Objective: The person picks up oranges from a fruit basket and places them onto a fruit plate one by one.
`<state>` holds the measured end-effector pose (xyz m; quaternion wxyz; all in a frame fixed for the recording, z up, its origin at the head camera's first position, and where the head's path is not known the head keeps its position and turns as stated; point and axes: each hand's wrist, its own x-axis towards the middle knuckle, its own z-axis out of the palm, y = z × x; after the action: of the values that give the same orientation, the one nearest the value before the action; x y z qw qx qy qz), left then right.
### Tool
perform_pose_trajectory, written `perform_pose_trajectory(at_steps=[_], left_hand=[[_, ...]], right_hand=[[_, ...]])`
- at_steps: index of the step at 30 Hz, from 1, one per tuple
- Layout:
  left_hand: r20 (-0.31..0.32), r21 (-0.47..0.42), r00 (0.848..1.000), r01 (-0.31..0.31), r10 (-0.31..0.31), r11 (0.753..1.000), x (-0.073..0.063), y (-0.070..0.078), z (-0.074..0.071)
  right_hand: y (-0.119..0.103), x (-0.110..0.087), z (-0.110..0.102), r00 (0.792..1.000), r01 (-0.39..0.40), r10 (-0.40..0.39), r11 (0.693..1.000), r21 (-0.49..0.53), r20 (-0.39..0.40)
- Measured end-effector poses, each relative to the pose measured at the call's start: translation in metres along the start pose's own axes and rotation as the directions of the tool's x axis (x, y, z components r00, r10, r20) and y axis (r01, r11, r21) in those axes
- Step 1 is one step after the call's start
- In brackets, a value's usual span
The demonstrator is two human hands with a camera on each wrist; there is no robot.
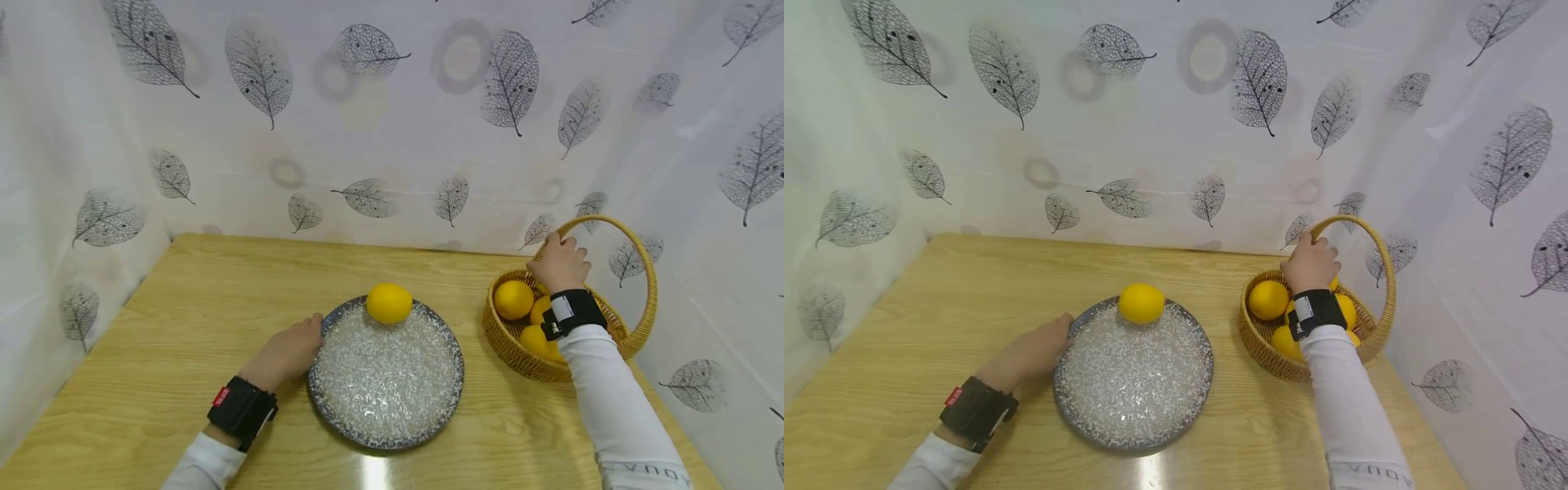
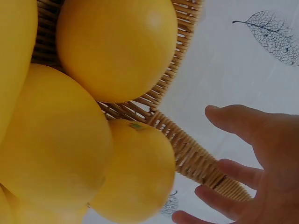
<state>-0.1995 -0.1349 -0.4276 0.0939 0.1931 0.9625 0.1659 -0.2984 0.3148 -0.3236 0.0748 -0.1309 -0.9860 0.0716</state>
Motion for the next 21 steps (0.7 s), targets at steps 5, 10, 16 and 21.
perform_pose_trajectory(at_steps=[5, 10, 16, 21], left_hand=[[-0.016, 0.006, 1.000, -0.003, 0.003, 1.000, 0.000, -0.002, 0.002], [-0.018, -0.003, 1.000, -0.009, 0.009, 1.000, 0.000, -0.004, 0.002], [-0.018, -0.020, 1.000, -0.005, 0.004, 1.000, -0.002, -0.001, -0.001], [-0.015, -0.025, 1.000, 0.000, -0.001, 1.000, -0.002, 0.001, -0.001]], right_hand=[[0.003, -0.001, 0.005, 0.998, -0.037, 0.039, 0.999, -0.024, 0.049], [0.009, 0.001, 0.012, 0.995, -0.056, 0.057, 0.998, -0.014, 0.084], [0.015, 0.005, 0.017, 0.988, -0.100, 0.100, 0.995, -0.013, 0.117], [0.020, 0.008, 0.021, 0.988, -0.103, 0.100, 0.995, 0.019, 0.122]])
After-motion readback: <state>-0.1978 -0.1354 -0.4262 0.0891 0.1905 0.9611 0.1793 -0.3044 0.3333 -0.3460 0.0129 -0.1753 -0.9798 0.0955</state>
